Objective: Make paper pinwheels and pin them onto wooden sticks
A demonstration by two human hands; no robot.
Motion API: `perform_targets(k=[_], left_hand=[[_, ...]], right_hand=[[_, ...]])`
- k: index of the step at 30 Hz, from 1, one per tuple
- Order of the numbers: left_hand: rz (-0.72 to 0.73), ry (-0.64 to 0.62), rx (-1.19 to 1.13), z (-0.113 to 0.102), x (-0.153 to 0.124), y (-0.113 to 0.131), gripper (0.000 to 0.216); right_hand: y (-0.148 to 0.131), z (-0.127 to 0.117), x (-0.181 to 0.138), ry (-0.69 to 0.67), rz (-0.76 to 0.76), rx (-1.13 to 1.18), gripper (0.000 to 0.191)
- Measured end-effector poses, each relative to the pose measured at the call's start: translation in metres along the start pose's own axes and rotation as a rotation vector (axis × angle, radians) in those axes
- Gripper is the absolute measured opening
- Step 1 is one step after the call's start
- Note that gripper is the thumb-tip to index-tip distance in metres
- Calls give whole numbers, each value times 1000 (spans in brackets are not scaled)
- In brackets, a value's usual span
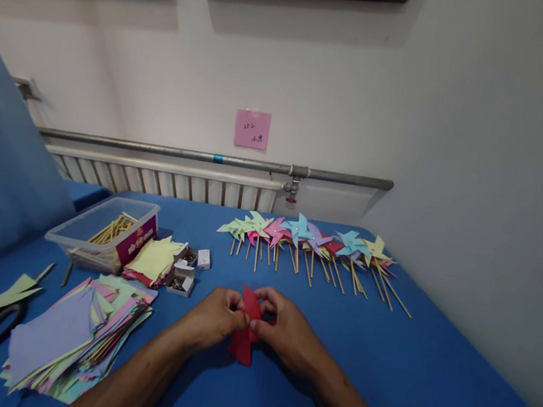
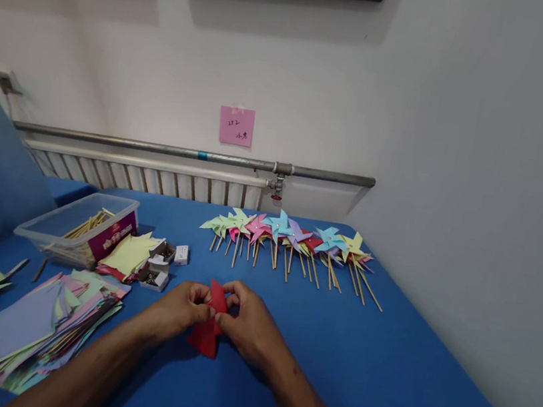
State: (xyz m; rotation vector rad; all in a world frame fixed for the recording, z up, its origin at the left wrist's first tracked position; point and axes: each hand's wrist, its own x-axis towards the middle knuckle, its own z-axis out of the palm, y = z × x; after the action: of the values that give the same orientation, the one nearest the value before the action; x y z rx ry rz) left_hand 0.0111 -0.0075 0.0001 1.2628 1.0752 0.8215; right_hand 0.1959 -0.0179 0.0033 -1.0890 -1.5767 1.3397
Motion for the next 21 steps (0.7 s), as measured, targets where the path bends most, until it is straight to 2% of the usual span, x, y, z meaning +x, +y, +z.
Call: perform_targets(k=[5, 9, 13, 16, 18, 21], left_hand=[[-37, -8, -39, -2, 1, -1, 27], [-46, 48, -84, 0, 1, 4, 36], [92, 228, -202, -1, 1, 11, 47], [183, 386, -216, -3, 2, 14, 45], [211, 430, -185, -3, 3, 13, 40], [238, 435, -135, 4, 3, 9, 34]], right_hand=[[3, 4, 0, -15, 21, 113, 40], [9, 7, 4, 48, 30, 219, 37], [17, 7, 12, 182, 8, 387, 35], [23, 6, 19, 344, -11, 482, 37], [26, 6, 21, 435, -23, 521, 36], [29, 9, 22, 489, -32, 563, 35]])
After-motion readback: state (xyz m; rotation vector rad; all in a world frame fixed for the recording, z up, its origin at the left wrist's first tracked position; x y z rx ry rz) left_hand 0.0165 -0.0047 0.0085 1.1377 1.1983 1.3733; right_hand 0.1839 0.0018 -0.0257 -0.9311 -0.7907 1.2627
